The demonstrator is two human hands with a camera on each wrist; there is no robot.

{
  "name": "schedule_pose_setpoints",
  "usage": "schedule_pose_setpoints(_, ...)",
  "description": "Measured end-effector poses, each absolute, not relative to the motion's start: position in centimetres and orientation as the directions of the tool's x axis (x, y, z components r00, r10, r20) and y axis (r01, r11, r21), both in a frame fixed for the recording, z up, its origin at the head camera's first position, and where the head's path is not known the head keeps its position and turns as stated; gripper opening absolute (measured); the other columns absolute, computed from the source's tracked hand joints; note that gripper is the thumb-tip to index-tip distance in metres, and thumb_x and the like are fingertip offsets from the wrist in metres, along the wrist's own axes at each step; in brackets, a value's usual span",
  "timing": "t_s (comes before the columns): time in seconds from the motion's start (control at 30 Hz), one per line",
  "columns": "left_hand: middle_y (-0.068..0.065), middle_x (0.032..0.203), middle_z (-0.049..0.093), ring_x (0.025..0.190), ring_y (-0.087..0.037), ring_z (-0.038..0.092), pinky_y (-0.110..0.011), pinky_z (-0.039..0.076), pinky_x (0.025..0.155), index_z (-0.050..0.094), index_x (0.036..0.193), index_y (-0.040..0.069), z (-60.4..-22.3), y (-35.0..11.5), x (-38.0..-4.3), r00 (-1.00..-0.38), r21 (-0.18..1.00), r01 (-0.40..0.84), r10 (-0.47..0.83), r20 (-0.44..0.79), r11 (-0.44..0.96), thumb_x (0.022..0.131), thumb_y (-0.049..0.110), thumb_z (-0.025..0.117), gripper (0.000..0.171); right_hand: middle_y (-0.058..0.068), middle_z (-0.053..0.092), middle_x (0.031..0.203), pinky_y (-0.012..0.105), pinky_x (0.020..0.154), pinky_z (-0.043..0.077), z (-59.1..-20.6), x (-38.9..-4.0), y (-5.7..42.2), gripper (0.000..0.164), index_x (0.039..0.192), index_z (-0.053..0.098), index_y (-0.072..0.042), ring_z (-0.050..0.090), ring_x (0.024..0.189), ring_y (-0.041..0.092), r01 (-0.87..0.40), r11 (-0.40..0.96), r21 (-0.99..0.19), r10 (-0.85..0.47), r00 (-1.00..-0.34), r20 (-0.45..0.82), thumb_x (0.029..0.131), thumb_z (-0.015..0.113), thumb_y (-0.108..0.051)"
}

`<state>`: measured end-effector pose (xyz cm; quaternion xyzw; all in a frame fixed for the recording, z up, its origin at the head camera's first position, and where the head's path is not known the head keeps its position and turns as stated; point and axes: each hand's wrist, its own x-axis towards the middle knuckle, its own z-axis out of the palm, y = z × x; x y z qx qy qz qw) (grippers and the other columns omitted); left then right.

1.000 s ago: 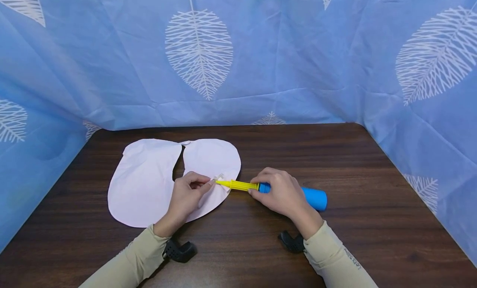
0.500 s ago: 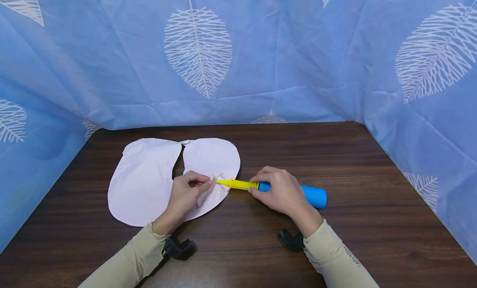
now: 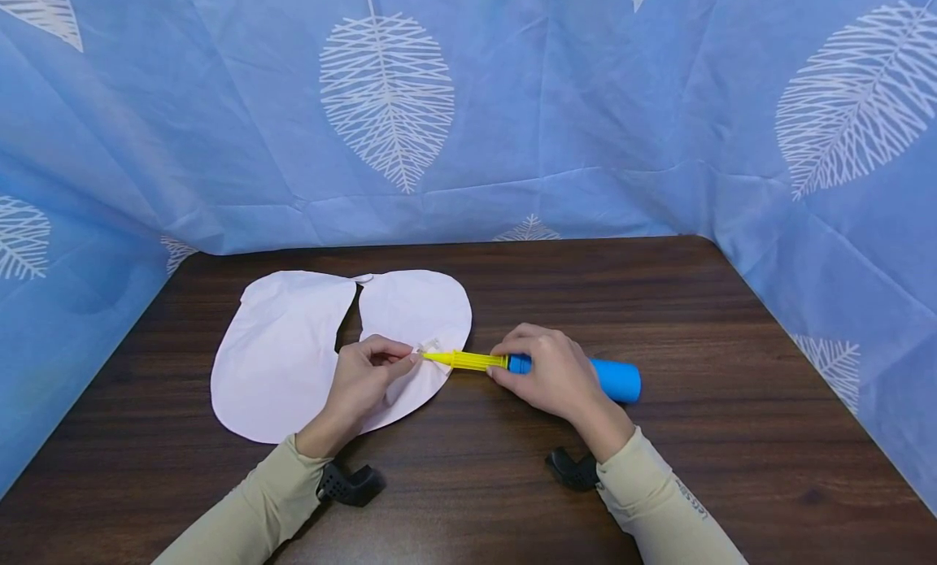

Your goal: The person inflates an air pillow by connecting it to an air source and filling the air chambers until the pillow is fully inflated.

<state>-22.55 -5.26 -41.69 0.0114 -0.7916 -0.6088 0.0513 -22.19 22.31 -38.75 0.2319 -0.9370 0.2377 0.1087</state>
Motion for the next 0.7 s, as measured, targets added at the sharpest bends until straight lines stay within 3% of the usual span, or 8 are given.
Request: schedule_pose_setpoints(0.7,-0.012,0.087,0.073,0.071,-0.01,0.056,-0.018,0.044,0.064,0.081,0.088,-0.002,-41.71,-5.41,-22.48,-0.995,0.968,0.07,-0.048,0.084,0.242,0.089,0.003,0.084,0.006,-0.004,0.076,0.1,0.03,0.07,0.054,-38.76,-22.48,22.17,0.019,0.104,0.086,-0.018,0.065,0.082,0.013,-0.496,0.769,-0.403,-0.389,-0.864,0.319,0.088,0.09,-0.027)
